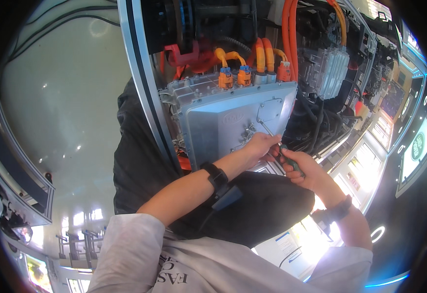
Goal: Using a screwdriver to remove or tighten screws on a metal service plate of a machine.
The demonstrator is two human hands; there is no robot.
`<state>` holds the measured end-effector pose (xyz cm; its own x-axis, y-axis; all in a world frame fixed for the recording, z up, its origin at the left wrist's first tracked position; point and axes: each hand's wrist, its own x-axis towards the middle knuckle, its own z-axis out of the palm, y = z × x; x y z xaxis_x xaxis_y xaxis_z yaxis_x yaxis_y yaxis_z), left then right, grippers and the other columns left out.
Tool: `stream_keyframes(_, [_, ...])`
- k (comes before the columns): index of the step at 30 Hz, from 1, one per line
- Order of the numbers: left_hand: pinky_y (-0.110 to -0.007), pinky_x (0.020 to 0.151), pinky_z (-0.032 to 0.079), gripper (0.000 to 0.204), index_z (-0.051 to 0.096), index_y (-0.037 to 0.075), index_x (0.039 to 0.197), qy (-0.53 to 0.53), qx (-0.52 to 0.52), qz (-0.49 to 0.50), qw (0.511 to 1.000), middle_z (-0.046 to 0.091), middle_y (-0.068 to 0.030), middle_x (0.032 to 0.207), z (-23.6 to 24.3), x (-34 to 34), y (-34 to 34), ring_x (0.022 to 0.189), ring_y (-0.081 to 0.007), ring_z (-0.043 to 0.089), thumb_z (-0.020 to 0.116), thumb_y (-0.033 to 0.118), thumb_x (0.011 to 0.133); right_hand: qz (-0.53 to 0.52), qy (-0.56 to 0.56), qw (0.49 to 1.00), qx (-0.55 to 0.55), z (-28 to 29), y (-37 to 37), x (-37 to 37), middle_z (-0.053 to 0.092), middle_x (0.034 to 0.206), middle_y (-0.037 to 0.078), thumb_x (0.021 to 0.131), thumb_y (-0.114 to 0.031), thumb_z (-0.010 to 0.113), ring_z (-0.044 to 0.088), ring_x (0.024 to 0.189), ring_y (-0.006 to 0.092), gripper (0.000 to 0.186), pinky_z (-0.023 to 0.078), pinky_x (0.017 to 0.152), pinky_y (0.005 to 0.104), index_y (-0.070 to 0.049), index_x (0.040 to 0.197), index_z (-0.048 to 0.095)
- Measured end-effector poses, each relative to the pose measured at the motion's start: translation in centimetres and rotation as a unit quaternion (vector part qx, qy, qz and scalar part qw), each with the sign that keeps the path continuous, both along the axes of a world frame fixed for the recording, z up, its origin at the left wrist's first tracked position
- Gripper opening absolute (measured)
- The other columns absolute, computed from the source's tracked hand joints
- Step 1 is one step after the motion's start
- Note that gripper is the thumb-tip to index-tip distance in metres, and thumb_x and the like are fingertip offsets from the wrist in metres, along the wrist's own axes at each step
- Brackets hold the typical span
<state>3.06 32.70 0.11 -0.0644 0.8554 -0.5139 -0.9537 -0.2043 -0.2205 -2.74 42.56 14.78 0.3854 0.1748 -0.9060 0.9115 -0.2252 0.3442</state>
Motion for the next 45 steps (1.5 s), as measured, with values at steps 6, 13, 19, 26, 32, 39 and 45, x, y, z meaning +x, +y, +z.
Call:
stream_keyframes(6, [-0.023,0.057,0.051,0.03,0.06,0.002,0.087,-0.007,-0.01,0.034,0.999,0.059,-0.0033,0.074,-0.2,-0.1,0.3,0.065,-0.0111,0.059,0.056,0.031,0.093,0.107,-0.034,0.994,-0.006,-0.5,-0.1,-2.1,0.046,0.059,-0.001,0.093,-0.032,0.052,0.034,0.039,0.0033,0.027,0.021,0.031,0.0174,-0.007,0.082,0.049])
stream_keyframes(13, [-0.023,0.057,0.051,0.032,0.06,0.0,0.088,0.012,-0.028,0.026,0.999,0.059,-0.0048,0.074,-0.3,0.5,0.1,0.06,-0.0115,0.058,0.055,0.031,0.094,0.242,-0.036,0.97,-0.013,-0.6,-1.6,-1.5,0.044,0.058,0.0,0.091,-0.029,0.056,0.037,0.041,0.0054,0.031,0.023,0.033,0.0211,-0.007,0.072,0.047])
stream_keyframes(19, [-0.021,0.049,0.051,0.032,0.059,-0.001,0.092,-0.037,-0.003,0.055,0.998,0.059,-0.0055,0.076,-0.2,0.4,-0.4,0.06,-0.013,0.062,0.056,0.031,0.093,0.352,-0.047,0.934,-0.034,-1.1,-1.5,-1.7,0.044,0.054,0.001,0.088,-0.025,0.059,0.041,0.04,0.0081,0.032,0.026,0.033,0.0246,-0.004,0.066,0.049])
stream_keyframes(26, [-0.022,0.049,0.052,0.033,0.059,-0.001,0.092,-0.035,0.01,0.057,0.998,0.059,-0.0081,0.081,0.7,0.9,0.7,0.062,-0.0145,0.063,0.055,0.032,0.093,0.566,-0.019,0.824,0.003,-0.3,-1.4,-1.3,0.062,0.064,0.02,0.08,-0.025,0.062,0.064,0.051,0.0262,0.035,0.045,0.042,0.0348,0.01,0.078,0.062])
stream_keyframes(32, [-0.033,0.051,0.047,0.036,0.058,-0.002,0.091,0.351,-0.201,-0.085,0.911,0.061,-0.0102,0.077,-0.4,-0.4,-2.2,0.062,-0.017,0.062,0.05,0.033,0.094,0.609,0.024,0.792,0.022,-0.9,-2.2,-0.5,0.058,0.052,0.018,0.079,-0.029,0.063,0.063,0.049,0.0272,0.042,0.047,0.044,0.0354,0.012,0.07,0.06])
stream_keyframes(39, [-0.043,0.08,0.042,0.025,0.055,0.001,0.1,0.657,-0.185,0.229,0.694,0.056,-0.0161,0.092,5.3,-3.9,-1.7,0.091,-0.0352,0.054,0.051,0.021,0.085,0.183,0.227,0.939,0.183,0.6,-4.1,2.3,0.057,0.073,0.004,0.09,-0.027,0.047,0.051,0.049,0.0122,0.024,0.031,0.036,0.0233,-0.005,0.092,0.055])
stream_keyframes(45, [-0.043,0.088,0.039,0.037,0.05,0.001,0.109,0.643,0.037,0.178,0.744,0.056,-0.0162,0.096,3.6,-4.6,-1.4,0.097,-0.035,0.054,0.058,0.019,0.078,0.05,0.197,0.972,0.121,2.1,-2.5,2.6,0.053,0.084,0.002,0.089,-0.024,0.05,0.049,0.066,0.0088,0.018,0.033,0.045,0.0219,-0.01,0.101,0.05])
